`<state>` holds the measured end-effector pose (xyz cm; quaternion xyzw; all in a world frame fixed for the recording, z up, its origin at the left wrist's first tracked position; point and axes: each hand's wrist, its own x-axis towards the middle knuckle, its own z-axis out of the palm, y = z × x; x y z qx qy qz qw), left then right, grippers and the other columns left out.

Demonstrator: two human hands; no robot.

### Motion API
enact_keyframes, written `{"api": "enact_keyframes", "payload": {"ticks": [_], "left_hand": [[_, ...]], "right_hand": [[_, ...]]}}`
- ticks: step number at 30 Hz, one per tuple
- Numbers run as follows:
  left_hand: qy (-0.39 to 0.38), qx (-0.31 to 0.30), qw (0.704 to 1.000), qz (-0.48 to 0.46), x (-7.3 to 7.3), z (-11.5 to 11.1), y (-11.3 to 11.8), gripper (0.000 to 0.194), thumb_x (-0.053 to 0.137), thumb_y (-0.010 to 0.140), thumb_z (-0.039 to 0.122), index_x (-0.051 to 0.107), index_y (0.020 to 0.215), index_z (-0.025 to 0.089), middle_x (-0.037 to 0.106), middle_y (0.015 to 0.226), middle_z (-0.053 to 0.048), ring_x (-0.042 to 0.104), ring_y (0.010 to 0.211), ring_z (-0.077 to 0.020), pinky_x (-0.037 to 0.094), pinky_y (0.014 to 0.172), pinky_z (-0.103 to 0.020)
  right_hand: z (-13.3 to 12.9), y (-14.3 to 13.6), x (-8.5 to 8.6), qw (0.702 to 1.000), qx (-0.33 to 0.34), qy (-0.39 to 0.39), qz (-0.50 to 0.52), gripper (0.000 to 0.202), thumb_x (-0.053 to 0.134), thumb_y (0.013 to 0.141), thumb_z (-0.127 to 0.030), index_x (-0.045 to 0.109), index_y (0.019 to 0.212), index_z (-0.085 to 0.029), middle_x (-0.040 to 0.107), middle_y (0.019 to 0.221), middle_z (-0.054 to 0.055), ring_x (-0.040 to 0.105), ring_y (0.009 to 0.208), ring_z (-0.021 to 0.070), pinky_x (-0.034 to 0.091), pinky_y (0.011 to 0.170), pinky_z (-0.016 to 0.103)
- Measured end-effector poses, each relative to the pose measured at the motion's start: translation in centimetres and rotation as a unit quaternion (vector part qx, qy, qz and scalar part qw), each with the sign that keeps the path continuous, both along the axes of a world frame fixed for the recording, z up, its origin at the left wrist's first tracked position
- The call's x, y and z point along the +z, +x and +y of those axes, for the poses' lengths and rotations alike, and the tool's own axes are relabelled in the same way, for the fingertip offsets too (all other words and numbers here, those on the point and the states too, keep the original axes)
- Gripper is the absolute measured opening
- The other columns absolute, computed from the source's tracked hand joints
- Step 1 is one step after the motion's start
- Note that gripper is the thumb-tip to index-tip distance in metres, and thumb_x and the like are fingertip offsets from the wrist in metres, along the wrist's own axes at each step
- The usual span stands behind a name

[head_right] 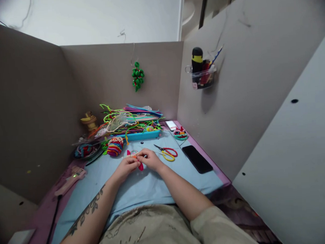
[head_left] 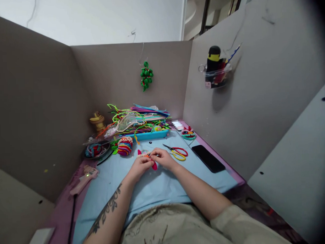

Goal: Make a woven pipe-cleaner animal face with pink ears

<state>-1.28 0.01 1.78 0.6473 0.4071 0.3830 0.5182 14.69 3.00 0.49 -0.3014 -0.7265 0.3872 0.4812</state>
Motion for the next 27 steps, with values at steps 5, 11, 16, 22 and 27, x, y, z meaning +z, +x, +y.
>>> {"api": "enact_keyframes", "payload": {"ticks": [5, 11, 16, 22, 27], "left_hand": [[-0.016, -0.002, 0.999, -0.031, -0.1, 0.1, 0.1, 0.03, 0.061, 0.07, 0.04, 0.067, 0.06, 0.012, 0.03, 0.042, 0.005, 0.024, 0.04, -0.0057, 0.013, 0.041, -0.022], [-0.066, 0.061, 0.99, -0.108, -0.5, 0.5, 0.2, 0.026, 0.066, 0.065, 0.037, 0.062, 0.059, 0.012, 0.034, 0.043, 0.006, 0.024, 0.04, -0.0044, 0.012, 0.039, -0.021], [-0.088, 0.078, 0.982, -0.147, -0.8, 0.7, 0.1, 0.027, 0.068, 0.065, 0.037, 0.06, 0.059, 0.011, 0.033, 0.043, 0.006, 0.024, 0.039, -0.0037, 0.01, 0.038, -0.021], [-0.07, 0.117, 0.978, -0.155, -0.9, 1.0, 0.0, 0.027, 0.069, 0.063, 0.037, 0.06, 0.059, 0.012, 0.036, 0.041, 0.006, 0.025, 0.037, -0.0034, 0.011, 0.038, -0.021], [-0.054, 0.162, 0.971, -0.169, -1.4, 1.4, -0.1, 0.026, 0.069, 0.063, 0.036, 0.059, 0.059, 0.012, 0.04, 0.041, 0.006, 0.028, 0.037, -0.0032, 0.014, 0.038, -0.02]], "right_hand": [[-0.3, 0.2, 0.4, 1.0, -0.019, 0.019, 0.0, 0.012, 0.058, 0.076, -0.025, 0.062, 0.069, -0.017, 0.056, 0.075, 0.001, 0.054, 0.075, 0.0136, 0.042, 0.067, 0.025], [-0.8, 0.1, 1.0, 0.997, -0.044, 0.057, 0.034, 0.01, 0.06, 0.074, -0.023, 0.064, 0.067, -0.017, 0.055, 0.074, 0.003, 0.054, 0.072, 0.014, 0.042, 0.064, 0.026], [-1.1, 0.1, 0.9, 0.995, -0.05, 0.09, -0.001, 0.012, 0.059, 0.075, -0.026, 0.069, 0.076, -0.019, 0.057, 0.079, 0.005, 0.054, 0.068, 0.0136, 0.044, 0.061, 0.026], [-1.1, 0.4, 0.5, 0.99, -0.036, 0.124, -0.048, 0.02, 0.053, 0.08, -0.024, 0.069, 0.092, -0.02, 0.06, 0.09, 0.008, 0.056, 0.076, 0.0151, 0.046, 0.059, 0.025], [-0.9, 0.1, -0.2, 0.973, -0.047, 0.2, -0.11, 0.026, 0.051, 0.083, -0.023, 0.064, 0.105, -0.022, 0.06, 0.099, 0.008, 0.057, 0.091, 0.0175, 0.047, 0.079, 0.031]]}}
